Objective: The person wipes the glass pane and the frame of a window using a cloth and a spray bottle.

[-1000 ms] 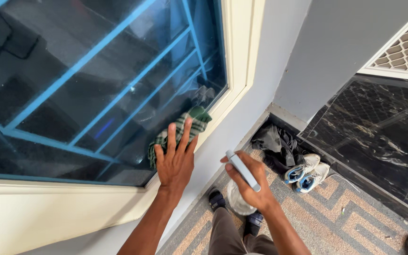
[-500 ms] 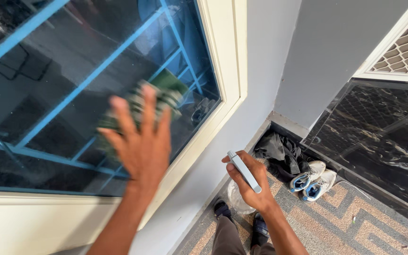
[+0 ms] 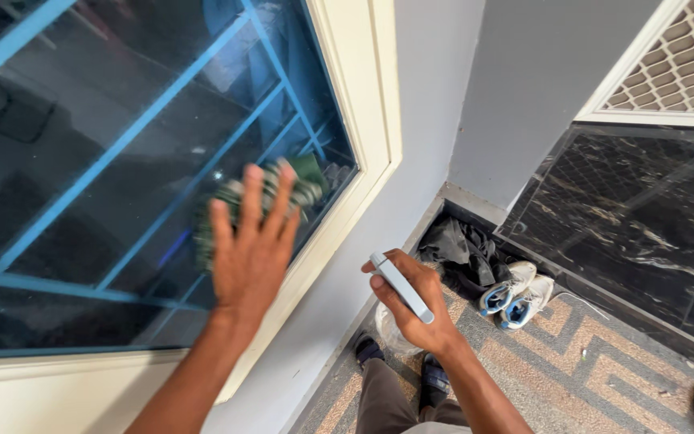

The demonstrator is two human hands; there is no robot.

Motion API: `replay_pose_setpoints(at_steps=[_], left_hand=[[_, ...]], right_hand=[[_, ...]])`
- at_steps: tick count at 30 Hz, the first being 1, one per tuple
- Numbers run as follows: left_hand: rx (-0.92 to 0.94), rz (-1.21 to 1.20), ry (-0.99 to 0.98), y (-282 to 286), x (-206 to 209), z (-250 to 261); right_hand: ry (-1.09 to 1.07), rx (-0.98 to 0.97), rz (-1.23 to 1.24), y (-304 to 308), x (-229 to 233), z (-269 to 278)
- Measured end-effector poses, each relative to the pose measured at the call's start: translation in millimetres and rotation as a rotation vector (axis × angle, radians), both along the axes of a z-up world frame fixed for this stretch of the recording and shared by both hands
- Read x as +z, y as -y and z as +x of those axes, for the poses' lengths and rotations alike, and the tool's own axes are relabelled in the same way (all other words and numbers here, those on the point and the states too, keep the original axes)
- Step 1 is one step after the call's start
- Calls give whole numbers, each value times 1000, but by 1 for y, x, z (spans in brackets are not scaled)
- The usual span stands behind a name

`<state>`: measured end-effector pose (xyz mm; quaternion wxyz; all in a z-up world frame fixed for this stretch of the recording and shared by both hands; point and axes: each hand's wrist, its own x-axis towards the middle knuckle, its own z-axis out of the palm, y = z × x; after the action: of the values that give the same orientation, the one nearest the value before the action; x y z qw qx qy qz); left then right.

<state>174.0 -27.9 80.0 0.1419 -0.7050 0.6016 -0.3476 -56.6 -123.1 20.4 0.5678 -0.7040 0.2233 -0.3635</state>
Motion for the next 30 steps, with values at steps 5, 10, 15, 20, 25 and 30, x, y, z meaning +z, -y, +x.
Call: replay_pose_setpoints(at_steps=[5, 10, 15, 20, 25, 30], left_hand=[[7, 212, 59, 11, -28, 1], [5, -103, -34, 15, 18, 8], [92, -466, 38, 12, 104, 22], [117, -595, -142, 9, 95, 17], [18, -200, -61, 5, -7, 8], [37, 148, -161, -10, -80, -8]], right_hand=[[-17, 10, 18, 1, 0, 4], [-11, -12, -23, 3, 2, 1], [16, -23, -35, 3, 5, -6], [8, -31, -38, 3, 13, -8], [-7, -7, 26, 5, 16, -6], [32, 0, 18, 9, 17, 0]])
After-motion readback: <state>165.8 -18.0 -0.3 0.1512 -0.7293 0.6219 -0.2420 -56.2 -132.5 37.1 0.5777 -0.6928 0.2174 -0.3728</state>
